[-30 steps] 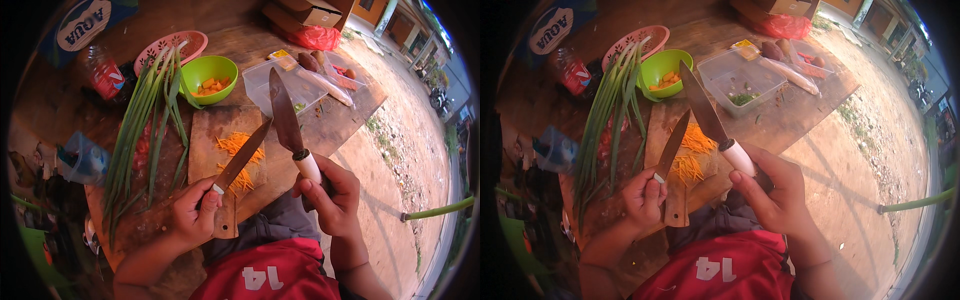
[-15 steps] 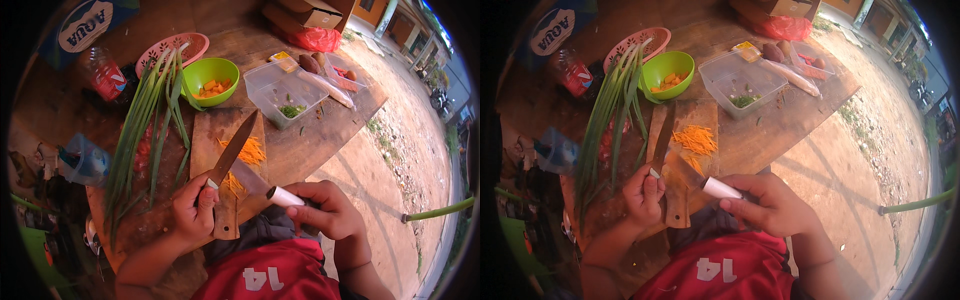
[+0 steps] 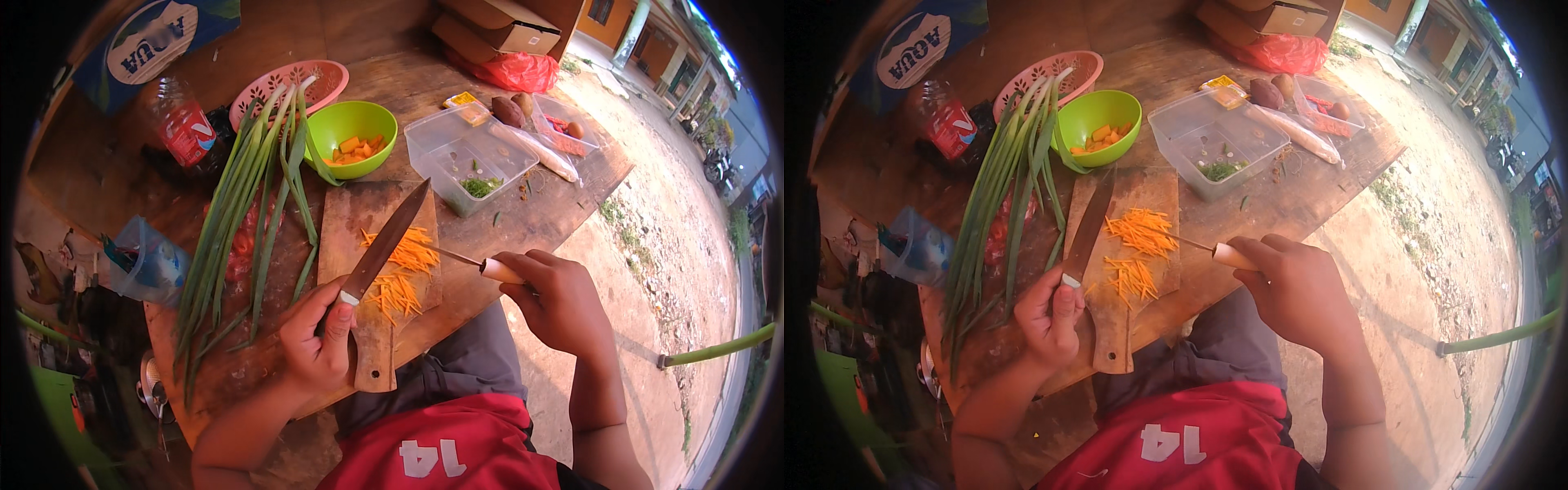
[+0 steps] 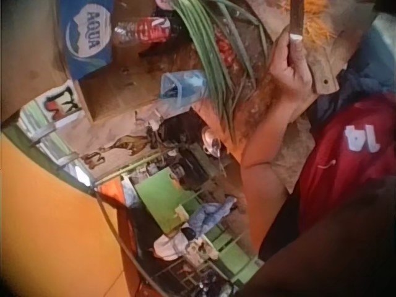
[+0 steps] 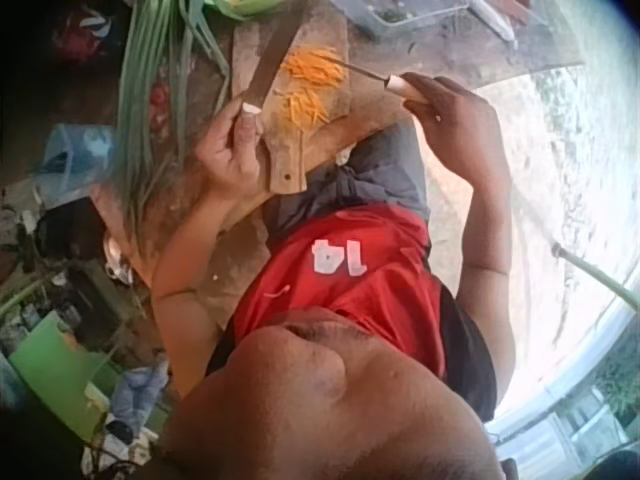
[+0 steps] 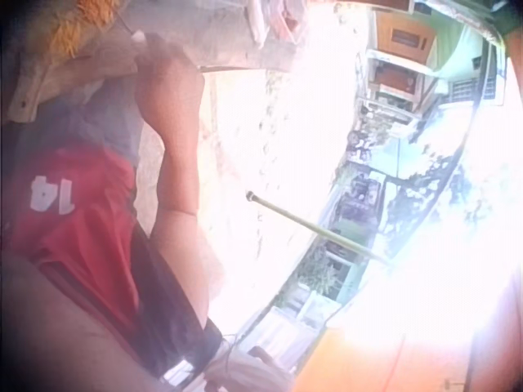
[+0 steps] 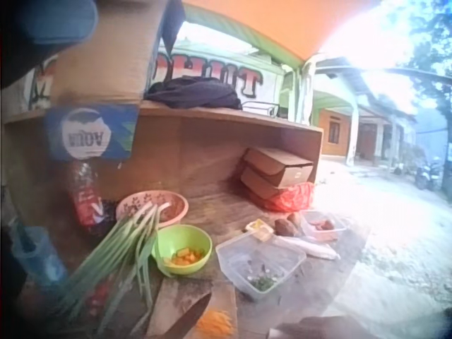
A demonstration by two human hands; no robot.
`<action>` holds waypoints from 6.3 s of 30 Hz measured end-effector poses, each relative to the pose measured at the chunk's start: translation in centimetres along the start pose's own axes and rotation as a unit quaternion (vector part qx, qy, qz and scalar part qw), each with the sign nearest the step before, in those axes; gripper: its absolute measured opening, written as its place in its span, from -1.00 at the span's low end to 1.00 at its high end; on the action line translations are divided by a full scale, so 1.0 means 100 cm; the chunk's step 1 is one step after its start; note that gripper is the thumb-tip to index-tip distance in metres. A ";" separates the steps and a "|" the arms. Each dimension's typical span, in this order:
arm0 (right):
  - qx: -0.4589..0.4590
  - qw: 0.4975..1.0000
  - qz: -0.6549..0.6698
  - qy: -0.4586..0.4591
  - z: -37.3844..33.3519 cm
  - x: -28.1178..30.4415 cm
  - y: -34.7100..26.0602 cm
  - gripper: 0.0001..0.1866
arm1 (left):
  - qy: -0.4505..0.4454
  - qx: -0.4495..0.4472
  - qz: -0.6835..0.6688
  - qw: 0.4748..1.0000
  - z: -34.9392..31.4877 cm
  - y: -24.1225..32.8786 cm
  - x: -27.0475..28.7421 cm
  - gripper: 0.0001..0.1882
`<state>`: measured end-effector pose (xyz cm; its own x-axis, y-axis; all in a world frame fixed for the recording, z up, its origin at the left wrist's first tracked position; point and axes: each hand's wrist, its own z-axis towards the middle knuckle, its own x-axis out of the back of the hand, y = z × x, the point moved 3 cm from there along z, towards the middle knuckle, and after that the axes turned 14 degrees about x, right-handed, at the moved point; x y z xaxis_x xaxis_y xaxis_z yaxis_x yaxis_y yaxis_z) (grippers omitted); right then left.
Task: The person slices carrots into thin strips on a wooden cutting board using a knife. They then sharpen the knife with a honing steel and continue slicing the carrots. Finally, they handle a plastic bag containing red meat.
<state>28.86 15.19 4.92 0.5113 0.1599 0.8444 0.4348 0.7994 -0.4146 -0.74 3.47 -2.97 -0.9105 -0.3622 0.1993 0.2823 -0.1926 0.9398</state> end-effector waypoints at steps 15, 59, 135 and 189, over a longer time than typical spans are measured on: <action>-0.153 0.849 0.497 0.093 0.020 0.016 -0.025 -0.63 | -0.004 0.003 0.022 1.000 -0.002 0.000 0.002 -0.68; -0.146 0.855 0.460 -0.189 0.014 0.034 -0.010 -0.63 | 0.030 -0.058 0.103 0.993 0.006 0.006 0.002 -0.70; -0.122 0.861 0.388 -0.306 0.005 0.049 -0.011 -0.54 | 0.006 -0.067 0.100 0.993 0.001 0.020 0.003 -0.69; -0.155 0.902 0.376 -0.147 0.003 0.041 -0.020 -0.57 | -0.017 -0.095 0.099 0.990 0.003 0.026 -0.001 -0.68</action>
<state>29.85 14.45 9.37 0.5494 0.7722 0.3192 0.2559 0.2081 -0.9440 0.00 3.24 -0.47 -0.8402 -0.3803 0.3866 0.5054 -0.2906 0.8125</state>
